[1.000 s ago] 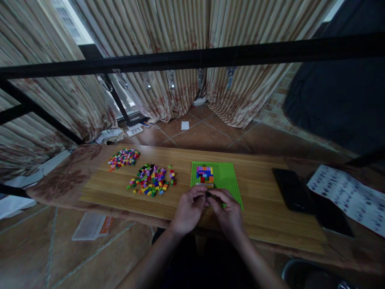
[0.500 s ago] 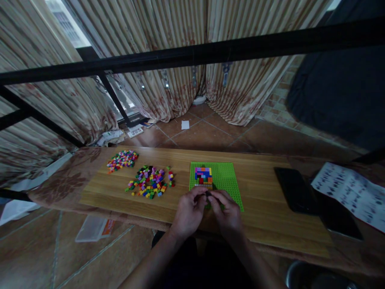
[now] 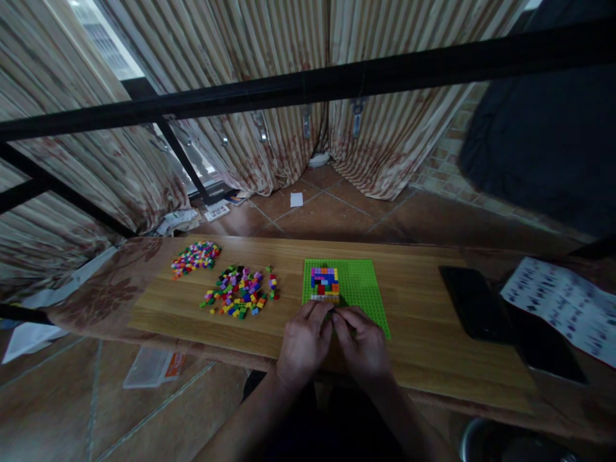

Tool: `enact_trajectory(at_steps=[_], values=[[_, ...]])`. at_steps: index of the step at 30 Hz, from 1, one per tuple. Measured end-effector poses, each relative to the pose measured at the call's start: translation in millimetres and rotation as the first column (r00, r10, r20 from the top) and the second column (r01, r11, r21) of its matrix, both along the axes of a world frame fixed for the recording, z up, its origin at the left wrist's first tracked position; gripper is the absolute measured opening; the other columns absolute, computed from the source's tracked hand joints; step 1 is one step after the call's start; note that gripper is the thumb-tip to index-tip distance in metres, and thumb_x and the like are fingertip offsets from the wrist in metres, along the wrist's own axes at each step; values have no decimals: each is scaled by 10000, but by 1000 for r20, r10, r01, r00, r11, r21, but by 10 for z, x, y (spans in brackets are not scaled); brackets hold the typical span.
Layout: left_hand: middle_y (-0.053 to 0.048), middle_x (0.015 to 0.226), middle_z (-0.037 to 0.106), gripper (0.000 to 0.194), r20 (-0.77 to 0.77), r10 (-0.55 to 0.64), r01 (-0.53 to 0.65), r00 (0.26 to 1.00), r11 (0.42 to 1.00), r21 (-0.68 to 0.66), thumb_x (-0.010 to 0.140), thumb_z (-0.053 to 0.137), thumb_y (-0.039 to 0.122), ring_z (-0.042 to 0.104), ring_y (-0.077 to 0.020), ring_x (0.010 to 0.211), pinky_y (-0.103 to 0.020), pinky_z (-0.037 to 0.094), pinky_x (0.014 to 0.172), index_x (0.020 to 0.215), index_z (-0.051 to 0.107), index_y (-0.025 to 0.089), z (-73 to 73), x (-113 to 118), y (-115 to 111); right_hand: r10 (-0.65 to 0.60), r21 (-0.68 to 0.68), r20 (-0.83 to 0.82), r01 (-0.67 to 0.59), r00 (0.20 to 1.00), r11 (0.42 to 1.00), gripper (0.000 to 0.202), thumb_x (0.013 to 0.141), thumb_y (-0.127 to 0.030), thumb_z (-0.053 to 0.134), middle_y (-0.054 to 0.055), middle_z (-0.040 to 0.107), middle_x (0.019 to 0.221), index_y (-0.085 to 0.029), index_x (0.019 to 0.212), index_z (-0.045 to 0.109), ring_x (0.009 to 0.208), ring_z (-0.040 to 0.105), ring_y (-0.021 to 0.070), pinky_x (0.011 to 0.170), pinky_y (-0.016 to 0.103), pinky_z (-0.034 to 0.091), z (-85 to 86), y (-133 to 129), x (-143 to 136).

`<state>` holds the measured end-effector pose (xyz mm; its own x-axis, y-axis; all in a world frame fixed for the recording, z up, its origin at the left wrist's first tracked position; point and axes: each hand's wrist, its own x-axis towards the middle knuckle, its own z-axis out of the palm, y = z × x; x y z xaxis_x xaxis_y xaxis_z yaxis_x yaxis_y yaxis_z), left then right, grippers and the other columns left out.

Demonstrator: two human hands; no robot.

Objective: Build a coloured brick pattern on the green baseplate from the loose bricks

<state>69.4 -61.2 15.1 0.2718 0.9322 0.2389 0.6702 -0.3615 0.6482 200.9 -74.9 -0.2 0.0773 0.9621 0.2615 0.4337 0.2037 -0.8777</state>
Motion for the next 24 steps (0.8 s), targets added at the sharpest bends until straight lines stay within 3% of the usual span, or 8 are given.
enact_trajectory(at_steps=[4, 10, 15, 24], values=[[-49, 1021, 655, 254, 23, 21, -21, 1000, 1000, 14, 853, 515, 114, 604, -182, 979, -330, 502, 901, 1043, 639, 230, 72, 9, 80, 17, 0, 12, -17, 1000, 1000, 236, 910, -339, 482, 44, 688, 891, -245, 933, 697, 830, 640, 187, 765, 319, 510, 14, 24, 31], [-39, 944, 682, 197, 21, 108, -107, 994, 994, -23, 830, 558, 119, 625, -172, 900, -293, 493, 847, 968, 669, 206, 123, -1, 372, -60, -59, -38, 57, 997, 997, 240, 902, -359, 503, 51, 694, 940, -230, 972, 693, 876, 649, 192, 793, 324, 503, -48, 52, 124], [-44, 962, 687, 212, -69, 80, -79, 994, 997, 14, 845, 542, 127, 622, -173, 899, -286, 463, 841, 991, 674, 204, 110, 76, 504, -64, -84, -51, 59, 997, 995, 237, 894, -368, 510, 46, 698, 936, -235, 958, 696, 870, 652, 194, 777, 325, 503, -137, 73, 206], [-58, 963, 682, 205, -355, 111, -77, 928, 991, 110, 924, 475, 250, 576, -234, 904, -371, 382, 799, 995, 666, 229, 70, 171, 454, -81, -98, -72, 74, 994, 992, 243, 890, -377, 515, 53, 698, 930, -226, 935, 699, 870, 651, 193, 776, 326, 504, -157, 111, 256]])
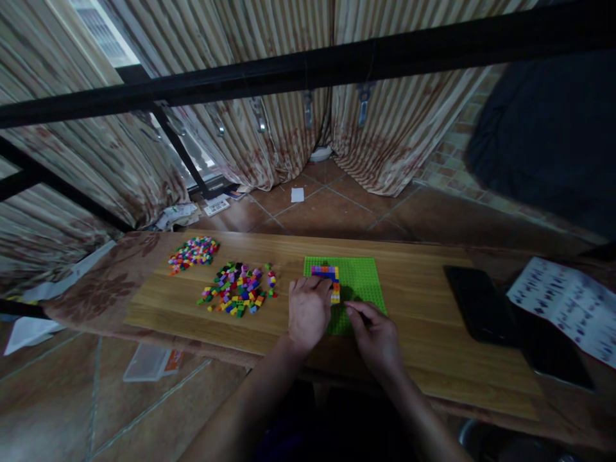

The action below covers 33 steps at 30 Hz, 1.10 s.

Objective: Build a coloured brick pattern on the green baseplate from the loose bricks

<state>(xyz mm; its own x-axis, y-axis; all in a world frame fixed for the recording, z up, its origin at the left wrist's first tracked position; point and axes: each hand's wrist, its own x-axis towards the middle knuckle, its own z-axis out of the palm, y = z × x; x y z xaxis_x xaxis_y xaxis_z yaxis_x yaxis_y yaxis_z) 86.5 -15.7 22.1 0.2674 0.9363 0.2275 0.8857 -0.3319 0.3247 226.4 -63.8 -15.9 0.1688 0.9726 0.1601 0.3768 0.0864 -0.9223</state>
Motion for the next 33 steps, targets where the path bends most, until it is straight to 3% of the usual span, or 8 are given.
enact_trajectory(at_steps=[10, 23, 29, 33], values=[[-61, 954, 680, 228, -77, 22, -24, 997, 1000, -20, 909, 465, 191, 568, -232, 893, -367, 366, 779, 1048, 642, 222, 25, 56, -2, 14, -1, 13, -14, 1000, 1000, 252, 886, -371, 525, 50, 701, 949, -221, 978, 705, 890, 643, 188, 810, 326, 483, -25, 51, 53], [-81, 1004, 681, 313, 3, 67, -67, 998, 998, -17, 898, 428, 128, 587, -232, 921, -359, 390, 819, 1170, 575, 178, 22, -4, -6, -45, -9, 19, 46, 999, 999, 277, 865, -388, 521, 66, 715, 954, -199, 934, 713, 887, 657, 199, 809, 334, 494, 17, 152, 76], [-60, 975, 676, 244, 40, 52, -51, 998, 999, -13, 918, 434, 149, 577, -223, 917, -348, 384, 811, 1056, 626, 208, -9, -3, 7, -116, -64, -52, 113, 992, 992, 335, 822, -449, 555, 92, 731, 924, -169, 909, 718, 840, 666, 221, 765, 343, 500, -15, 333, 29], [-42, 951, 677, 216, 24, 12, -12, 1000, 1000, -11, 928, 449, 186, 568, -217, 891, -346, 371, 794, 992, 651, 227, -40, -1, -3, -107, -130, -119, 91, 987, 987, 392, 804, -507, 552, 81, 739, 842, -159, 881, 715, 749, 663, 206, 698, 317, 497, -34, 451, -27]])
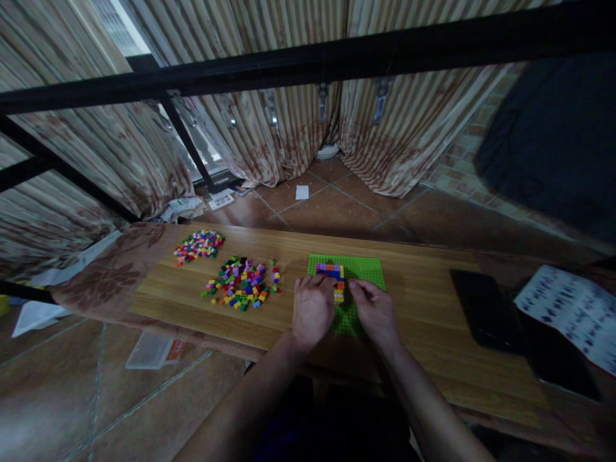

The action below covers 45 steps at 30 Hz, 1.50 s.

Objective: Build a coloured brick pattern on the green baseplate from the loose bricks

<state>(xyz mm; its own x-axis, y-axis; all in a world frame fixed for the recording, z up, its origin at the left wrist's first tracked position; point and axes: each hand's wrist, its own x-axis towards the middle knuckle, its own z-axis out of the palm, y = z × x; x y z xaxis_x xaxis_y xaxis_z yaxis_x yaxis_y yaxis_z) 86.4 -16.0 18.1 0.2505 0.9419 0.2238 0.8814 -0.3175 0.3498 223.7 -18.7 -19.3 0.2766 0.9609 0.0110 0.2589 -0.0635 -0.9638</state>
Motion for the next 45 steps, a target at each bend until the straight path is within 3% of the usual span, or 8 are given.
enact_trajectory(at_steps=[6, 11, 19, 26, 35, 41, 45], values=[[-36, 925, 685, 235, 10, -21, 20, 1000, 999, 30, 948, 437, 236, 559, -207, 867, -345, 358, 779, 957, 672, 238, -40, -16, 9, 17, -49, -64, -20, 998, 999, 372, 744, -513, 607, 66, 736, 792, -168, 841, 709, 708, 662, 197, 669, 306, 499, -41, 100, -76], [-24, 904, 692, 232, 87, -21, 22, 996, 1000, -9, 936, 465, 227, 563, -189, 876, -328, 355, 784, 912, 695, 251, -29, -28, 58, -18, -94, -76, 11, 997, 996, 319, 694, -469, 648, 60, 735, 780, -181, 821, 702, 711, 671, 205, 685, 326, 518, -81, 155, -91], [-6, 887, 705, 219, 73, -11, 16, 997, 998, -57, 895, 515, 203, 572, -196, 875, -333, 362, 775, 790, 700, 254, -20, -32, 133, -74, -136, -114, 58, 991, 989, 339, 653, -455, 673, 66, 736, 792, -169, 832, 702, 709, 680, 205, 659, 325, 530, -92, 176, -113], [-30, 936, 712, 224, 76, 20, -10, 997, 991, -130, 892, 502, 203, 590, -207, 937, -347, 384, 823, 810, 707, 241, 25, -26, 123, -74, -158, -137, 52, 988, 986, 381, 631, -481, 677, 70, 734, 794, -163, 840, 699, 658, 666, 191, 565, 290, 507, -134, 204, -119], [-32, 906, 728, 207, 73, 9, -6, 997, 999, -43, 838, 544, 187, 611, -241, 923, -400, 402, 866, 915, 719, 263, 128, -68, 85, -45, -141, -76, 34, 996, 989, 525, 702, -642, 573, 57, 696, 672, -138, 806, 679, 522, 596, 150, 456, 245, 437, -77, 137, -13], [-27, 962, 733, 236, 207, 133, -125, 969, 991, -50, 833, 560, 175, 624, -208, 943, -368, 424, 908, 1003, 706, 249, 195, -303, -2, -62, -122, 32, 65, 998, 990, 502, 724, -623, 551, 79, 719, 764, -149, 818, 689, 592, 620, 168, 493, 255, 445, -49, 167, 6], [-24, 882, 731, 209, 332, 218, -184, 918, 974, -131, 839, 543, 152, 653, -173, 827, -289, 460, 800, 921, 721, 224, 97, -631, -134, -43, -117, 99, 54, 994, 992, 465, 697, -599, 588, 74, 729, 770, -166, 823, 704, 655, 652, 195, 536, 267, 461, -107, 218, -86]])
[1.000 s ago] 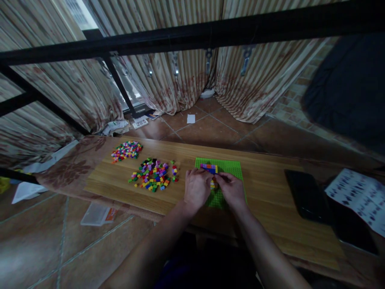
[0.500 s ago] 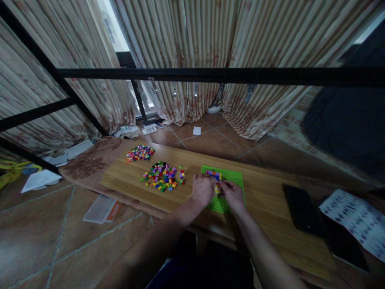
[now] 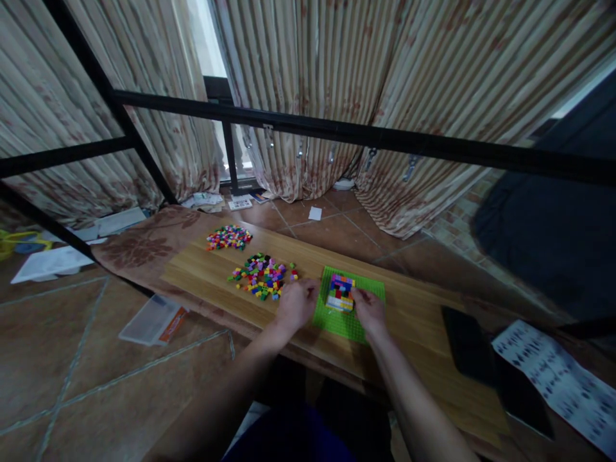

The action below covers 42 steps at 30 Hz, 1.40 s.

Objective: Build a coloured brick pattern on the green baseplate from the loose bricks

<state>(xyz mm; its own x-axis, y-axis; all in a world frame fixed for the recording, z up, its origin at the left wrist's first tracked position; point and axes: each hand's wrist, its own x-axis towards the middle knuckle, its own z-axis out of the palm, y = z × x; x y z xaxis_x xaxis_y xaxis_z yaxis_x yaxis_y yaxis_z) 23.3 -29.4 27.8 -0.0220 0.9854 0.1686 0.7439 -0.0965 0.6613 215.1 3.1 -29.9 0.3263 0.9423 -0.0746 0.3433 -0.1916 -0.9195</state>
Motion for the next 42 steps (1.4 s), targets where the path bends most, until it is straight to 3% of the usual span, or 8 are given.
enact_trajectory(at_steps=[14, 19, 21, 23, 26, 28, 34, 42], values=[[-12, 874, 722, 197, 199, 233, -221, 952, 972, -79, 846, 532, 219, 650, -151, 801, -241, 483, 740, 939, 705, 200, -335, -904, -356, -11, -50, 114, 17, 993, 999, 560, 697, -616, 586, 112, 728, 843, -131, 952, 700, 696, 661, 236, 592, 316, 477, -93, -31, -29], [-26, 917, 719, 201, 108, 302, -290, 947, 950, -114, 832, 543, 194, 657, -175, 851, -269, 500, 768, 952, 703, 207, -429, -1015, -417, -116, 161, 259, 76, 959, 984, 604, 752, -602, 580, 135, 709, 923, -113, 1102, 644, 735, 639, 225, 662, 323, 476, 119, -185, -88], [-25, 958, 715, 204, 76, 301, -291, 950, 949, -120, 822, 557, 180, 650, -183, 906, -290, 499, 821, 964, 699, 213, -473, -1016, -422, -100, 290, 314, 5, 944, 957, 534, 818, -553, 534, 129, 691, 969, -133, 1135, 623, 768, 628, 211, 705, 326, 476, 229, -271, -240], [-25, 990, 709, 215, 53, 289, -281, 956, 952, -118, 814, 568, 168, 637, -187, 953, -309, 488, 878, 983, 693, 218, -511, -1005, -417, 93, 352, 332, -215, 939, 911, 378, 874, -468, 483, 103, 676, 1012, -177, 1044, 656, 860, 627, 201, 775, 322, 479, 299, -340, -478], [-29, 1001, 704, 233, 28, 256, -252, 966, 962, -103, 815, 574, 164, 629, -185, 965, -321, 476, 910, 1014, 681, 222, -551, -990, -405, 446, 249, 441, -584, 779, 773, 278, 899, -320, 444, 67, 660, 959, -215, 1023, 669, 876, 618, 189, 779, 307, 484, 285, -372, -898], [-31, 988, 702, 244, 6, 235, -233, 972, 968, -89, 816, 574, 160, 629, -182, 953, -318, 477, 906, 1031, 674, 219, -569, -988, -399, 525, 169, 518, -682, 676, 711, 304, 890, -236, 431, 64, 650, 982, -220, 1100, 651, 914, 610, 197, 805, 315, 480, 212, -340, -1137], [-36, 993, 691, 272, -37, 217, -218, 975, 976, -20, 802, 572, 128, 626, -184, 952, -312, 482, 891, 1043, 665, 214, -610, -990, -405, 526, -7, 701, -732, 482, 681, 350, 877, -156, 433, 71, 611, 1030, -237, 1153, 632, 932, 599, 204, 832, 310, 456, 8, -162, -1427], [-42, 990, 683, 256, -27, 199, -199, 980, 980, 0, 819, 554, 131, 625, -189, 947, -312, 482, 867, 1036, 662, 212, -627, -992, -424, 500, -79, 799, -765, 335, 639, 232, 901, -207, 475, 65, 584, 976, -242, 1072, 628, 927, 571, 215, 755, 292, 448, 39, -158, -1408]])
